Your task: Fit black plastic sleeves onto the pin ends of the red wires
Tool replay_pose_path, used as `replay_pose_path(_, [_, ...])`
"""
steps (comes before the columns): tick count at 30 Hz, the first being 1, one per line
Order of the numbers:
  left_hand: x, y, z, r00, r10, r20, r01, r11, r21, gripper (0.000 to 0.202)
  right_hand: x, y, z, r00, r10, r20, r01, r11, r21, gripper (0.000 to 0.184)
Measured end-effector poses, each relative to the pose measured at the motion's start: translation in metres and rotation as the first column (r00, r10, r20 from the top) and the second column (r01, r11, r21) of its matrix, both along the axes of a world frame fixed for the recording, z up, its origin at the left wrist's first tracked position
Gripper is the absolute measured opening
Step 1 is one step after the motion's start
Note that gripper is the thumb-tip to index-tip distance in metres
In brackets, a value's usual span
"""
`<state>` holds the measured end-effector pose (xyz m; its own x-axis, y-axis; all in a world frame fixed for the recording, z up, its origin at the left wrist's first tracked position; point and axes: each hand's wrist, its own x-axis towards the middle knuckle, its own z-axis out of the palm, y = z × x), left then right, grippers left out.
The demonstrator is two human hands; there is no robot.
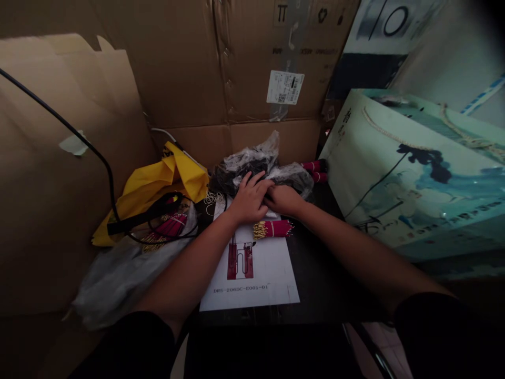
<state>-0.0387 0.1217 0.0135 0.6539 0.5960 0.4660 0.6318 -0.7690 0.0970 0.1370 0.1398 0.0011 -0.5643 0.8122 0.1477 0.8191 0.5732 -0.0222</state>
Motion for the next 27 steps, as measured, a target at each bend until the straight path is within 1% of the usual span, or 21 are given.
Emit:
replay_pose_path(5, [-0.002,0.001,0.000,1.000,-0.002,0.005,0.002,1.000,-0.020,0.064,0.006,0.013,0.009,0.999,0.046,-0.014,-0.047,0.997,-0.062,0.039])
replay_pose_path(9, [0.000,0.001,-0.001,0.999,0.023,0.032,-0.021,0.999,-0.040,0.068,0.014,0.024,0.018,0.996,0.066,-0.062,-0.073,0.991,-0.117,0.036])
replay_pose_path(11, [0.001,0.001,-0.001,0.998,0.034,0.047,-0.032,0.998,-0.054,0.070,0.016,0.027,0.020,0.993,0.061,-0.102,-0.075,0.988,-0.138,0.034])
replay_pose_path(14, [0.001,0.002,-0.003,0.997,0.034,0.065,-0.030,0.998,-0.061,0.070,0.019,0.029,0.017,0.982,0.039,-0.184,-0.070,0.984,-0.165,0.033])
replay_pose_path(18, [0.000,0.002,-0.004,0.993,0.022,0.117,-0.016,0.999,-0.049,0.072,0.025,0.027,0.013,0.949,-0.058,-0.311,-0.007,0.979,-0.202,0.031])
replay_pose_path(22, [-0.001,0.001,-0.005,0.990,0.017,0.139,-0.010,0.999,-0.050,0.070,0.029,0.021,0.017,0.889,-0.159,-0.430,0.043,0.963,-0.266,0.033])
replay_pose_path(24, [-0.002,0.001,-0.006,0.990,0.019,0.136,-0.014,0.999,-0.042,0.070,0.030,0.017,0.019,0.850,-0.212,-0.482,0.054,0.945,-0.322,0.033])
replay_pose_path(27, [-0.003,0.004,-0.007,0.995,0.018,0.101,-0.017,1.000,-0.011,0.069,0.031,0.013,0.018,0.783,-0.324,-0.531,0.080,0.899,-0.432,0.037])
